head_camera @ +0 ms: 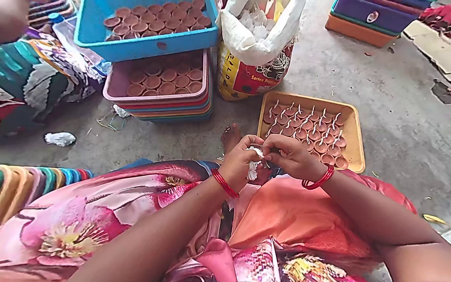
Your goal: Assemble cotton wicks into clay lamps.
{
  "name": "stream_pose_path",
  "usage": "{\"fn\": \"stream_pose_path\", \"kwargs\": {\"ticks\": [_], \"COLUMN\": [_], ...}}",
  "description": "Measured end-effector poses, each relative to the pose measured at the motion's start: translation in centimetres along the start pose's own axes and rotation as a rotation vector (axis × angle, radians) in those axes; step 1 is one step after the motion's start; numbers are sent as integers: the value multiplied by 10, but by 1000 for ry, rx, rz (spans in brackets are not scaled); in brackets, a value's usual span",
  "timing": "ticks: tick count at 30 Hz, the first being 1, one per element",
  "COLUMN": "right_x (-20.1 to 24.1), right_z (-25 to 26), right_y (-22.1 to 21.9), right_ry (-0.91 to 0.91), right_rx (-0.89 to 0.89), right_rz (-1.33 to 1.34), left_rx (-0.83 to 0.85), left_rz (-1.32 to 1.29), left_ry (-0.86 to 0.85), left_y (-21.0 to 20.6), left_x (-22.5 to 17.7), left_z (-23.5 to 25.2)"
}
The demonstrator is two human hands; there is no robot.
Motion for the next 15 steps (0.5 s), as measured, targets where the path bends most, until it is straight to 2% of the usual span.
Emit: {"fn": "stream_pose_path", "kwargs": {"ticks": [5,10,11,15], "right_x": [-2,0,1,4], "right_z": [-3,-4,-4,-3], "right_y": [9,17,17,12], "right_ry": [-190,-300,-322,-352], "right_rx": [-30,-63,-63,-64], "right_rz": [190,304,323,323], "left_rx": [-10,-316,-311,-83], "left_rz": [44,174,215,401], "left_ry": [20,-38,-74,-201], "left_y": [6,21,22,10], "left_x": [-3,-7,-9,-15], "left_z": [5,15,15,5]}}
Point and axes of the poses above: each hand's wrist, its own z-axis towards the middle knuckle, its own y-axis out of the back of the hand, x = y × z, the point moved 2 cm from there along z, towards the middle knuckle, and after that the axes turned 1 degree about x, right-handed, at the moved point
